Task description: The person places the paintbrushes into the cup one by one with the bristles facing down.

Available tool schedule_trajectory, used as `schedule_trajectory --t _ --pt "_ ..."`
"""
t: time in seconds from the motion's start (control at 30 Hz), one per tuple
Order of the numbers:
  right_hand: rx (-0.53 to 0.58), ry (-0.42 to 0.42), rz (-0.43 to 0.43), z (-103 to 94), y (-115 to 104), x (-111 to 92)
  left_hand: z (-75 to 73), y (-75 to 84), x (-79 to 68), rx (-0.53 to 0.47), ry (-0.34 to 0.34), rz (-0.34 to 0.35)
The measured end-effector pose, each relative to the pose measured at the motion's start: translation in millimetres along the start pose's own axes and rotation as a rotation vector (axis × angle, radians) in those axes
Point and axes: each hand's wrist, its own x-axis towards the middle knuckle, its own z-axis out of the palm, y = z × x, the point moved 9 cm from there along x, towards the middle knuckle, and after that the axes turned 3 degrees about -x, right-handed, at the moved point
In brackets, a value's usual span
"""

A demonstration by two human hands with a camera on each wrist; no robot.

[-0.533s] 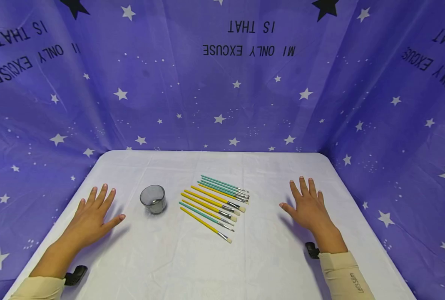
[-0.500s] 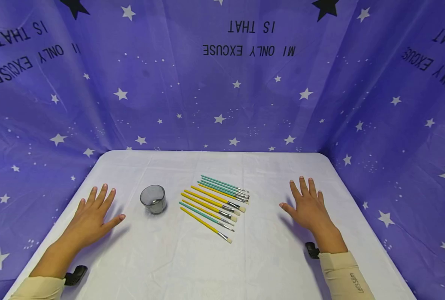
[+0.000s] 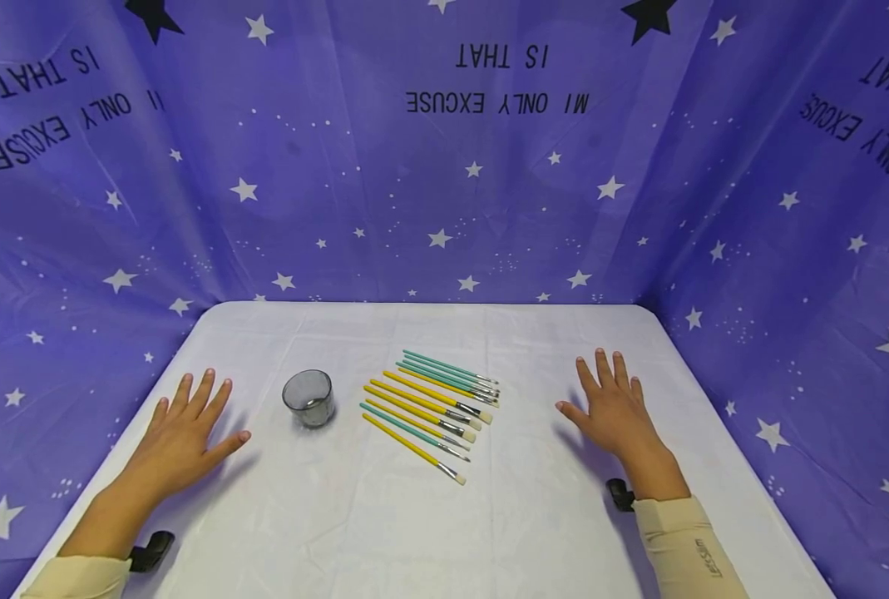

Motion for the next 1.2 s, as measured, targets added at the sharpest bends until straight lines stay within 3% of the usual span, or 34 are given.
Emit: schedule_trajectory --t 0.13,0.3,0.57,0.77,1.2 --pt "0.003 0.0 -0.001 0.8 0.1 1.9 -0.9 6.4 2.2 -0.051 0.0 0.009" --pt "0.01 -0.002 -0.015 3.7 -1.0 5.5 0.7 16.1 9.1 -0.196 0.0 0.024" --pt "0.085 -0.02 -0.056 8.2 -9.0 16.0 13.2 37.8 34.6 -0.453 0.004 0.032" --pt "0.137 -0.001 -0.088 9.4 -19.9 27.5 27.6 49.7 52.8 -0.627 -0.013 -0.021" --pt "0.166 0.006 -0.145 20.9 -37.5 43.3 53.7 46.6 59.1 -0.763 -0.071 -0.122"
